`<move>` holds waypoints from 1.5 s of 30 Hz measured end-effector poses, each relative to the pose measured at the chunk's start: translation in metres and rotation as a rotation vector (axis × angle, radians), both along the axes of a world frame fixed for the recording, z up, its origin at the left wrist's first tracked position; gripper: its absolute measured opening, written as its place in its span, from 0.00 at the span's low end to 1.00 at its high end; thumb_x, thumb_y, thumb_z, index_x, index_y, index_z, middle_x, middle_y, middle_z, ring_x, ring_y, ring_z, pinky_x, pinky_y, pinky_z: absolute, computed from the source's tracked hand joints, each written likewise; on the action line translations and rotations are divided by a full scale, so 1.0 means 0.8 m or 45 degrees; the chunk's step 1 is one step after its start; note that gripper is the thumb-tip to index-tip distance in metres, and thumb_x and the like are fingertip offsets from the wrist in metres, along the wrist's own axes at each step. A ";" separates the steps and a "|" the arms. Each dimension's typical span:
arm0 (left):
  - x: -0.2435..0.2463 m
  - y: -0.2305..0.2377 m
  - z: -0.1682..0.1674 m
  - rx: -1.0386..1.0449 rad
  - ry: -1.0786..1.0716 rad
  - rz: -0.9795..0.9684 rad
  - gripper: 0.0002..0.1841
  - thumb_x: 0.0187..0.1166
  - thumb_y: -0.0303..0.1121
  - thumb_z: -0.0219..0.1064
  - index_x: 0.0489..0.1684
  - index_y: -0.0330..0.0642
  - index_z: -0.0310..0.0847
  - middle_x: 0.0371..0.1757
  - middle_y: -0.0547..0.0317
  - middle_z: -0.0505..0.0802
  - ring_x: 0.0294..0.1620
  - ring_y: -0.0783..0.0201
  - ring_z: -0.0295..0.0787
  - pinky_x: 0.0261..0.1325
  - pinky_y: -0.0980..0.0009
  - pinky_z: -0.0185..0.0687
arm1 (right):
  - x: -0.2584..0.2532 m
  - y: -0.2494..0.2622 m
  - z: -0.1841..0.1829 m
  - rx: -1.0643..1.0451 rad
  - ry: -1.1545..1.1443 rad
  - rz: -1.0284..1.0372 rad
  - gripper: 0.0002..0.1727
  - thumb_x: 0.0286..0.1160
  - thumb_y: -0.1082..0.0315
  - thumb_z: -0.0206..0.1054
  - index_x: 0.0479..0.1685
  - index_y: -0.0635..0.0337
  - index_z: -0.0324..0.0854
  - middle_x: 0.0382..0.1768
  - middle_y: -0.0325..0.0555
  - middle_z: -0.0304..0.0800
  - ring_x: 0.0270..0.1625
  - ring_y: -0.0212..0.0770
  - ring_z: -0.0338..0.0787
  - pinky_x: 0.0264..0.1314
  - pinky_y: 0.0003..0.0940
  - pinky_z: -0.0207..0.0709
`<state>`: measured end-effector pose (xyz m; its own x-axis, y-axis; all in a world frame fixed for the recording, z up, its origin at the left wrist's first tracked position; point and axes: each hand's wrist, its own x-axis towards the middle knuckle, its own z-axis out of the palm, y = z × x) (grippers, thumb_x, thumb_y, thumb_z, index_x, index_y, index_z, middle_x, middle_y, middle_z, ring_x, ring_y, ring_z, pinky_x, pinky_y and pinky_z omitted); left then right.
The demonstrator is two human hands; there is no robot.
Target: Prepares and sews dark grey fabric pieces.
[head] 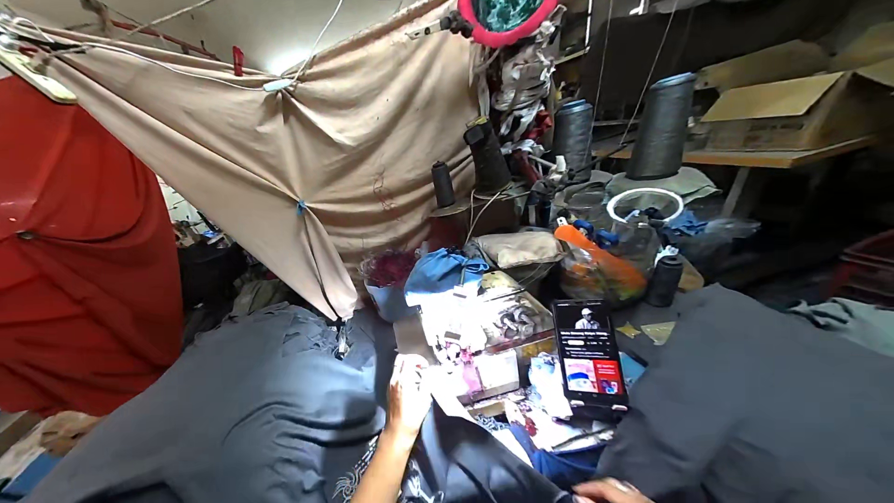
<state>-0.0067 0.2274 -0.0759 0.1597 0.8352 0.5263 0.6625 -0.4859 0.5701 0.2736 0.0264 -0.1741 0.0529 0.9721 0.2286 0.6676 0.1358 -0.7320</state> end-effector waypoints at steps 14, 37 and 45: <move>-0.019 -0.015 -0.038 0.379 0.015 -0.161 0.10 0.71 0.25 0.68 0.42 0.30 0.92 0.47 0.43 0.96 0.54 0.48 0.95 0.65 0.57 0.87 | -0.144 0.172 0.084 0.138 0.863 -0.098 0.09 0.82 0.69 0.63 0.42 0.67 0.85 0.26 0.39 0.91 0.26 0.30 0.91 0.35 0.28 0.88; -0.017 -0.026 -0.017 0.190 0.495 -0.135 0.20 0.82 0.38 0.60 0.62 0.41 0.91 0.67 0.46 0.92 0.74 0.44 0.85 0.80 0.46 0.75 | -0.113 0.141 0.037 -0.156 0.841 0.272 0.10 0.75 0.61 0.70 0.30 0.57 0.89 0.27 0.27 0.86 0.33 0.19 0.82 0.42 0.22 0.77; 0.003 0.014 -0.010 0.024 0.411 -0.109 0.22 0.82 0.40 0.60 0.64 0.34 0.88 0.71 0.41 0.89 0.79 0.43 0.79 0.86 0.49 0.65 | -0.119 0.170 0.066 -0.068 0.839 0.152 0.11 0.76 0.63 0.70 0.29 0.57 0.89 0.27 0.29 0.87 0.33 0.21 0.82 0.42 0.24 0.76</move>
<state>-0.0044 0.2386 -0.0839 0.3899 0.8020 0.4525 0.7636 -0.5562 0.3278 0.1787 0.1621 -0.1210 0.0559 0.9891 0.1365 0.0617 0.1331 -0.9892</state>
